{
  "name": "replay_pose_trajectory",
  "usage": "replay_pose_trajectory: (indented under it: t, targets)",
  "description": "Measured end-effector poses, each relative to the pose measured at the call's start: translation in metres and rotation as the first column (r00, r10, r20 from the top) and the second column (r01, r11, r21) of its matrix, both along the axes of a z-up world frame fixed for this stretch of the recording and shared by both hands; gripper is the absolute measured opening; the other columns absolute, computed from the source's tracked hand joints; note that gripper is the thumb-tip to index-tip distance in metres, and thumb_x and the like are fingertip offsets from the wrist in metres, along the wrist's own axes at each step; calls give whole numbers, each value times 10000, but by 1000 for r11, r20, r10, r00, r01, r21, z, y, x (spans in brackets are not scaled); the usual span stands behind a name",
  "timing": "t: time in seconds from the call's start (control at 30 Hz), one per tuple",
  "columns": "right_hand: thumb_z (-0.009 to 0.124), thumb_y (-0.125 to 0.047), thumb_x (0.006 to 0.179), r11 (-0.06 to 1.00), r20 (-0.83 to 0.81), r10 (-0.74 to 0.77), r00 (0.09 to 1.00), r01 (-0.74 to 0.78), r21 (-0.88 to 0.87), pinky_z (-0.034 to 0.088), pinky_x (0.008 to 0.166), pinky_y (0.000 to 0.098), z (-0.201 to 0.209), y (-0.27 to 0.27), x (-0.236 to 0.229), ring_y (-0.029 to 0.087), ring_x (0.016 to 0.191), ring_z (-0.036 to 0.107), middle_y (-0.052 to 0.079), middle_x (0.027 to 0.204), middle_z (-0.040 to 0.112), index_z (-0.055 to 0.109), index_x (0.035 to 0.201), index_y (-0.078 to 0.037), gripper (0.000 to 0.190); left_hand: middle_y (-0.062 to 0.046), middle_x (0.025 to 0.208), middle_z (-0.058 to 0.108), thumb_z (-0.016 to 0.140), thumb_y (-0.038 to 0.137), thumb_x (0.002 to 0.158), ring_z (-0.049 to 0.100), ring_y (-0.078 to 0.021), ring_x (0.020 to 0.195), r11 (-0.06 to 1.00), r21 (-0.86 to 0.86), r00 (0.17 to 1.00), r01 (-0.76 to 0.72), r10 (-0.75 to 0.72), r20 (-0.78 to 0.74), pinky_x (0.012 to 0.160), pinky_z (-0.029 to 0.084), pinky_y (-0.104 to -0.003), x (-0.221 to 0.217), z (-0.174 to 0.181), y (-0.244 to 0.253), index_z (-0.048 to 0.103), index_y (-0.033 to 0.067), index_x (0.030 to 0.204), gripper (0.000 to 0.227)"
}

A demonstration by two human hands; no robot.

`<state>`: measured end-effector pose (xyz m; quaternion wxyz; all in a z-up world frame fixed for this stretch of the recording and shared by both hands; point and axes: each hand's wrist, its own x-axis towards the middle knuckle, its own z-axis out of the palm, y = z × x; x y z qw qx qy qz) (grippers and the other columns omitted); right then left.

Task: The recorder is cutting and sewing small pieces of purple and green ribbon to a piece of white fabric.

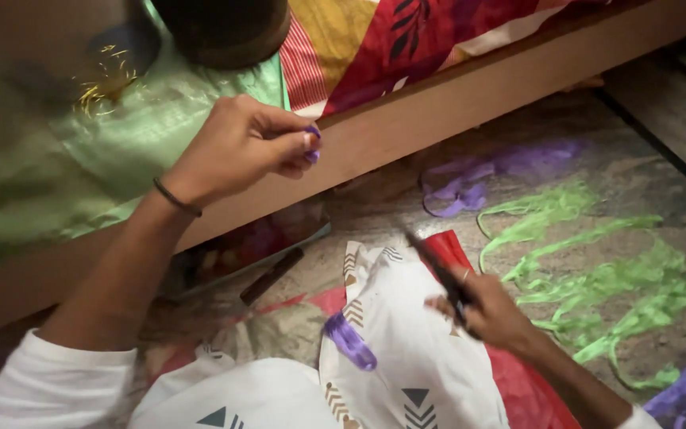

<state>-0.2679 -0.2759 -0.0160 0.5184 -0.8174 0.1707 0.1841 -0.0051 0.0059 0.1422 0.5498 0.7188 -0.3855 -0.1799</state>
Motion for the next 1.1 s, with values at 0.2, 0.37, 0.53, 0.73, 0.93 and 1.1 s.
replay_pose_trajectory:
  t: [0.2,0.37,0.53,0.73,0.93,1.1]
  targets:
    - [893,-364,742,974,544,19,839,108,-201,311,483,300,29,2,29,104,558,365,-37,629,362,604,879,-40,455,-117,911,779,676,94,968,764,-141,781,993,-83,986,-88,75,-152,738,676,-288,-3,-3,5,755,-60,1068,200]
    - [896,-387,726,971,577,95,811,53,-234,294,452,313,50,14,42,100,506,353,-25,567,355,566,844,-58,481,-111,881,784,690,97,956,764,-138,754,974,-30,969,-224,220,-111,707,676,-281,-15,5,-2,771,-44,1055,190]
    - [886,-376,750,955,612,172,772,22,-296,292,419,316,56,18,51,101,457,348,2,512,363,540,802,-66,467,-111,892,782,681,89,966,764,-136,765,973,-55,965,-225,215,-151,715,675,-276,-14,4,-1,766,-37,1075,187]
    - [881,-358,754,949,581,181,794,13,-314,300,411,333,61,17,56,111,412,397,27,473,428,533,769,-52,464,-123,915,776,652,57,971,765,-154,776,977,-94,964,-191,168,-208,733,676,-288,-10,2,0,749,-55,1100,197]
    - [865,-353,779,948,610,218,762,-15,-319,361,407,310,68,17,62,94,416,494,3,490,510,553,775,-54,432,-124,924,780,647,63,978,765,-149,785,983,-87,974,-163,147,-170,741,669,-277,-9,1,3,755,-62,1084,197]
    - [854,-342,788,944,579,223,784,-25,-330,361,406,309,68,14,63,107,411,539,27,478,544,570,783,-47,410,-124,916,781,654,66,968,768,-148,781,980,-88,966,-179,158,-203,738,668,-273,-9,-1,3,751,-69,1074,197]
